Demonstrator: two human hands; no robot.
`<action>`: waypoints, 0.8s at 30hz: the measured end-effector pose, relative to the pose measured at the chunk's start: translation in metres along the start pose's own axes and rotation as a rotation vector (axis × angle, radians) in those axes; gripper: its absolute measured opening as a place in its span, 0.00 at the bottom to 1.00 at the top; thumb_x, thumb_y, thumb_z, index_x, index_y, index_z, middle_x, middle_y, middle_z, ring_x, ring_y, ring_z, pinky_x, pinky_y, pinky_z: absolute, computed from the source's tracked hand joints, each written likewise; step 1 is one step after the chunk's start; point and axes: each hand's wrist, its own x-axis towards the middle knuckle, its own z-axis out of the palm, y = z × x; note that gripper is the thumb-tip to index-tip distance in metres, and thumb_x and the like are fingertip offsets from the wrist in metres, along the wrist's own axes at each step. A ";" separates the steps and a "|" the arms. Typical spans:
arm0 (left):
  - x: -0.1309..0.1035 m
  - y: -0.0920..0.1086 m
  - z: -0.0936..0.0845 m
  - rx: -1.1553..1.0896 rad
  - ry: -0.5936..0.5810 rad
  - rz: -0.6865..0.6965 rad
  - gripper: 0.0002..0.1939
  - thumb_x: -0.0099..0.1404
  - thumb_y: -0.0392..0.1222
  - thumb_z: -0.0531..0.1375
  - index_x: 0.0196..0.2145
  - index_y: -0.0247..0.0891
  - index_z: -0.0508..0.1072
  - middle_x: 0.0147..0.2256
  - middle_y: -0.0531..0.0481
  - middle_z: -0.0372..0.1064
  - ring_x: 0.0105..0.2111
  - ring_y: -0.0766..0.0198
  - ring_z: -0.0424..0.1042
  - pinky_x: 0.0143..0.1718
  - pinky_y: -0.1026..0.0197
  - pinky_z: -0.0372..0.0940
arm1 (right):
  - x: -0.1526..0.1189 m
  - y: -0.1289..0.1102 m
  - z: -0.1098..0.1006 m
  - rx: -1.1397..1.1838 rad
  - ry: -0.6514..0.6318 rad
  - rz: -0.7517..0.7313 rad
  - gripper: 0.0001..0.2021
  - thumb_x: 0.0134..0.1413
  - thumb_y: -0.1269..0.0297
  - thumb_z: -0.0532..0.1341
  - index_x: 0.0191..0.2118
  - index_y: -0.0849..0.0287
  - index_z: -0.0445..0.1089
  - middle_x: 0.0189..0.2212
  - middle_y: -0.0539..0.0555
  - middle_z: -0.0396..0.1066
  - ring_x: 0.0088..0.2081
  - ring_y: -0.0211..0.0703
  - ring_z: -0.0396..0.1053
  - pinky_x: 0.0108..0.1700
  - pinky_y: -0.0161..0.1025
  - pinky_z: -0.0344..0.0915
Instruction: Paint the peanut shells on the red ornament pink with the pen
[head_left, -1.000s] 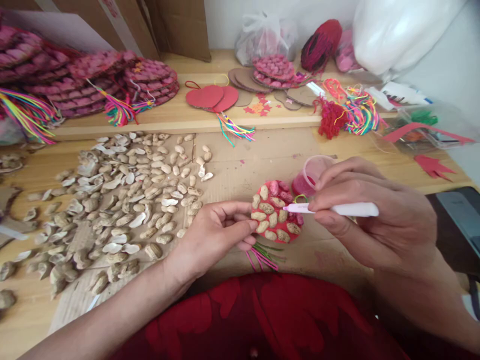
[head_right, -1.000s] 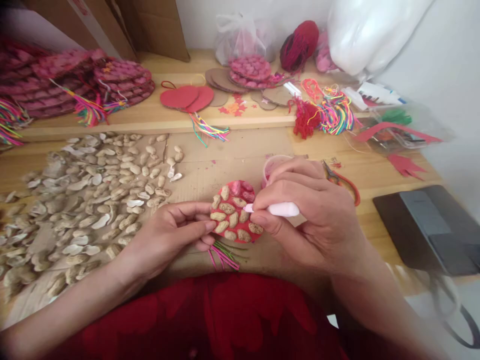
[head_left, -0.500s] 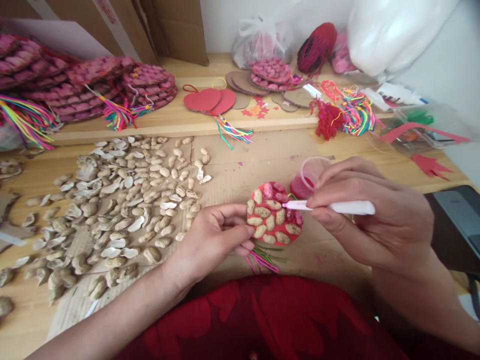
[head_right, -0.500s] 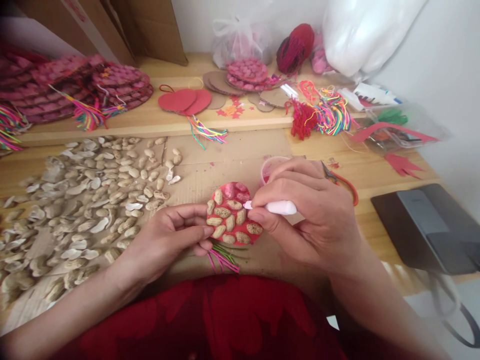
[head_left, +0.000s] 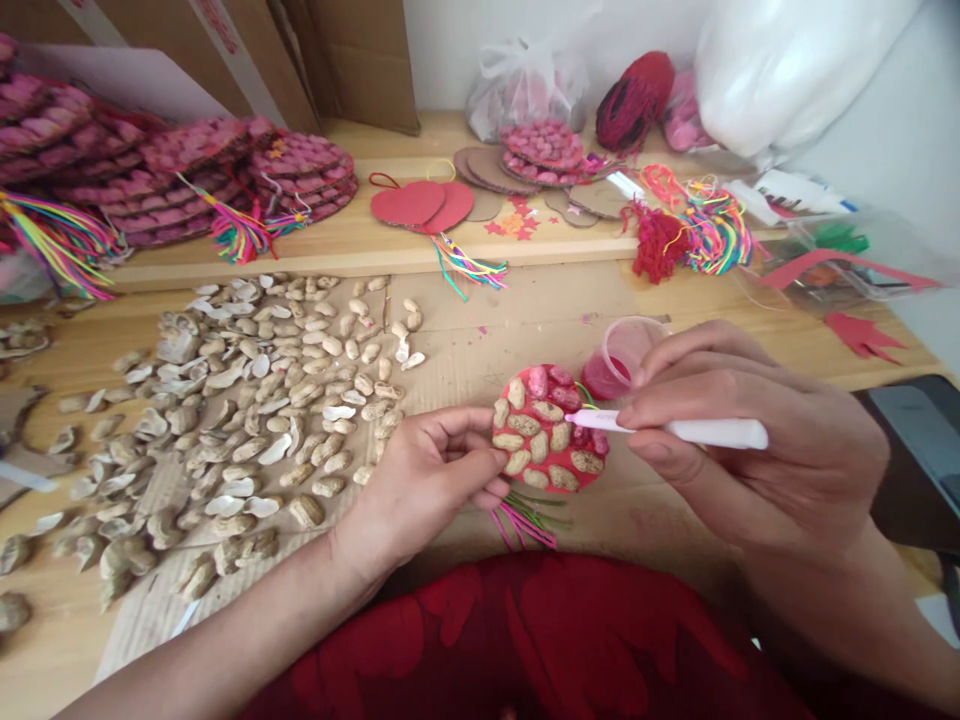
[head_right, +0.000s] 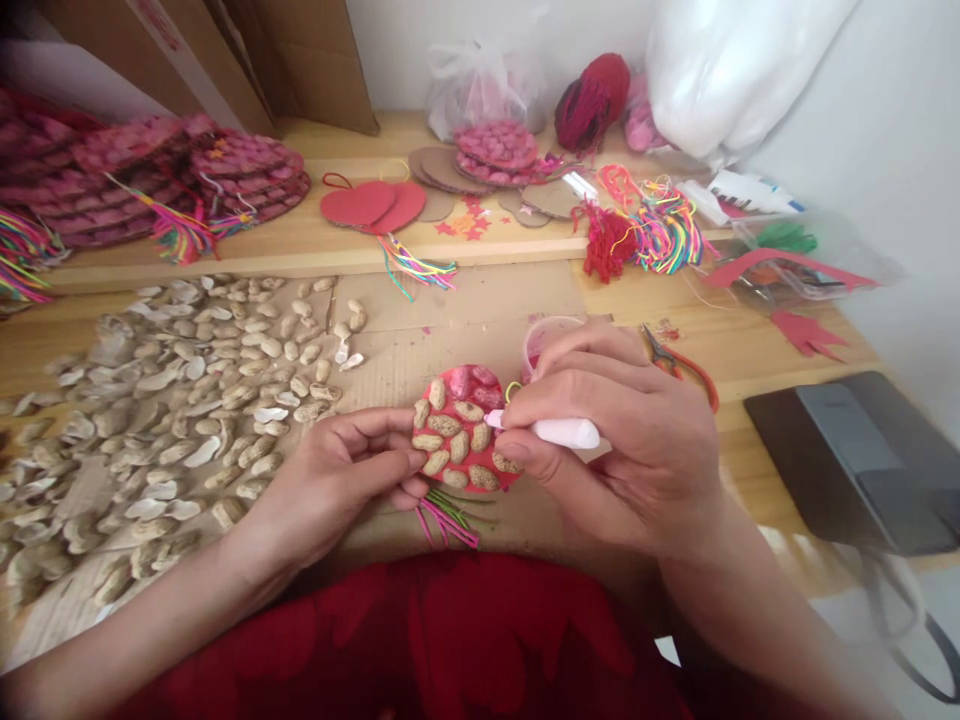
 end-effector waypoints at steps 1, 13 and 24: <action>0.000 0.000 0.000 0.000 0.003 0.001 0.11 0.61 0.35 0.67 0.42 0.38 0.82 0.26 0.53 0.76 0.24 0.68 0.78 0.27 0.70 0.74 | 0.000 0.000 0.000 0.017 0.013 0.000 0.07 0.50 0.71 0.69 0.35 0.56 0.75 0.27 0.51 0.74 0.36 0.46 0.71 0.43 0.50 0.71; 0.001 0.000 -0.001 -0.045 -0.011 0.017 0.11 0.61 0.36 0.67 0.43 0.36 0.82 0.28 0.51 0.78 0.25 0.68 0.78 0.27 0.69 0.74 | -0.002 0.000 0.007 0.025 0.267 0.059 0.14 0.52 0.72 0.67 0.44 0.50 0.78 0.29 0.52 0.75 0.34 0.49 0.72 0.40 0.53 0.70; 0.002 0.001 0.006 -0.174 0.078 0.038 0.13 0.59 0.38 0.71 0.41 0.33 0.80 0.33 0.45 0.82 0.29 0.66 0.80 0.32 0.68 0.75 | -0.007 0.003 0.011 -0.256 0.137 0.071 0.16 0.49 0.72 0.69 0.45 0.51 0.77 0.41 0.55 0.77 0.42 0.51 0.75 0.46 0.52 0.69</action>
